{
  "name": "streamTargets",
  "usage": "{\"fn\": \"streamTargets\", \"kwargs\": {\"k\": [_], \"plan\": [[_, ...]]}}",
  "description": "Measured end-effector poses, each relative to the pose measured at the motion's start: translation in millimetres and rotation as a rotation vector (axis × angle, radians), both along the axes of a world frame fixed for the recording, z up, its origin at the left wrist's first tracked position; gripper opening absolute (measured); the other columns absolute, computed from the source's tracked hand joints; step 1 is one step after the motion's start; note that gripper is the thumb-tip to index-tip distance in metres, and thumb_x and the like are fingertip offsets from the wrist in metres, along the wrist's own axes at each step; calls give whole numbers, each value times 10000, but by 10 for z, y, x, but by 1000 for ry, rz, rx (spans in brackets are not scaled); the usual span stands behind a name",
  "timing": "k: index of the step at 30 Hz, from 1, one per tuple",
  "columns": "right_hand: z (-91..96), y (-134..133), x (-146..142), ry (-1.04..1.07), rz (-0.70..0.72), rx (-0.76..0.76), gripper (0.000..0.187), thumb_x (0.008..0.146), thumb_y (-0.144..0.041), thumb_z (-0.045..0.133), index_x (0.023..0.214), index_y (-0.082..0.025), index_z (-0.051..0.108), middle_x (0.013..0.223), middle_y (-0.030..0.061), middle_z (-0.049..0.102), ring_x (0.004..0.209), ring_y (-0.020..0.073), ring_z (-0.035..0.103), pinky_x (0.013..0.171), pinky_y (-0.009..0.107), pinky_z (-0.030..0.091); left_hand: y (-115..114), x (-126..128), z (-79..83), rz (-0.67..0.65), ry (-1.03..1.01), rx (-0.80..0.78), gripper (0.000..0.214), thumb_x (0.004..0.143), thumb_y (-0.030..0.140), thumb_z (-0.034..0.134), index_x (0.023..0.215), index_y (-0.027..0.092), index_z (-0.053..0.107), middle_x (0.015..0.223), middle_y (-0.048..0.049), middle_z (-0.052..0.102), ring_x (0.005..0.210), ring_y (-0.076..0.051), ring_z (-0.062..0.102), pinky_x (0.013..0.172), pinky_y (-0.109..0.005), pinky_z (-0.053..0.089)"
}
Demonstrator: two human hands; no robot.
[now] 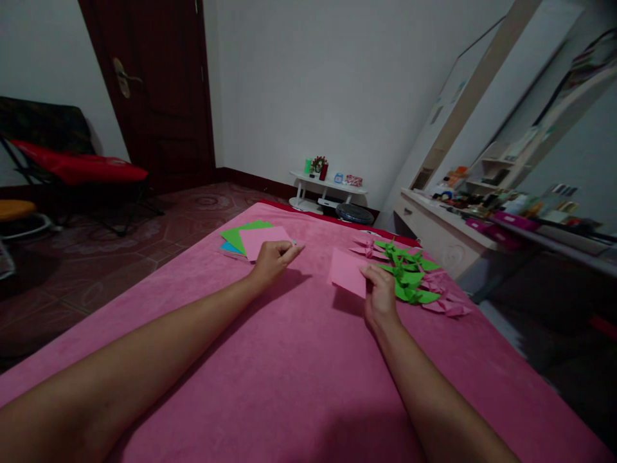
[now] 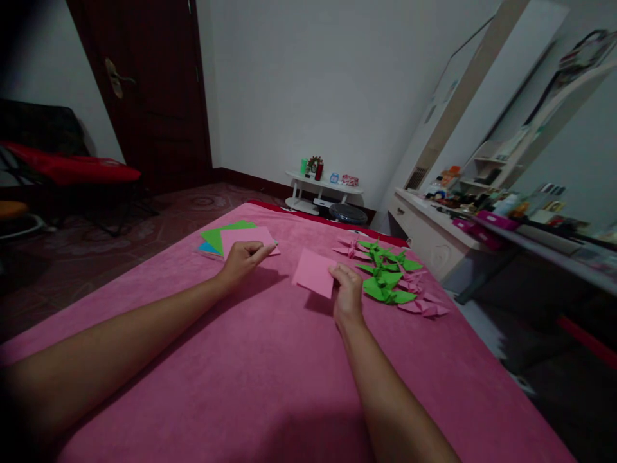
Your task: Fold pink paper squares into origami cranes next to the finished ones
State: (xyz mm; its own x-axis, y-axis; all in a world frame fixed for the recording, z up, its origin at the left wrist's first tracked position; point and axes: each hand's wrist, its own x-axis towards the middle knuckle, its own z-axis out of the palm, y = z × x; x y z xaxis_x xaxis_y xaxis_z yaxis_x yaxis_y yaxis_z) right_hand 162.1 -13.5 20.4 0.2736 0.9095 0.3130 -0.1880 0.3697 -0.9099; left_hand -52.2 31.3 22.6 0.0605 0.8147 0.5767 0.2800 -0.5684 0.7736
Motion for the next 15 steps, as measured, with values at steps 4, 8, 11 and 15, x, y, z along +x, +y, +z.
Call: {"fn": "streamTargets", "kwargs": {"k": [4, 8, 11, 15], "plan": [[-7, 34, -5, 31, 72, -103, 211, 634, -293, 678, 563, -174, 519, 482, -52, 499, 401, 80, 423, 387, 198, 314, -92, 125, -20, -245, -89, -248, 535, 801, 587, 453, 483, 157, 448, 421, 31, 386, 408, -73, 347, 442, -211, 259], [-36, -15, -93, -77, 85, -110, 288, 709, -366, 666, 571, -160, 520, 415, -43, 503, 348, 64, 423, 344, 164, 269, -252, 287, -29, -473, -81, -414, 572, 766, 635, 477, 617, 108, 640, 478, -53, 562, 421, -109, 487, 426, -215, 316], [-39, -58, -149, -120, 82, -113, 308, 721, -382, 665, 571, -152, 525, 421, -20, 545, 359, 68, 464, 351, 153, 310, -295, 332, -30, -468, -118, -414, 478, 707, 561, 614, 563, 105, 621, 470, -46, 576, 396, -98, 481, 407, -206, 315], [-36, -80, -168, -151, 131, -126, 294, 711, -387, 664, 581, -144, 562, 445, -4, 576, 347, 86, 480, 314, 167, 331, -276, 315, -48, -405, -188, -395, 472, 760, 528, 572, 549, 107, 600, 425, -18, 547, 361, -77, 446, 396, -193, 293]]}}
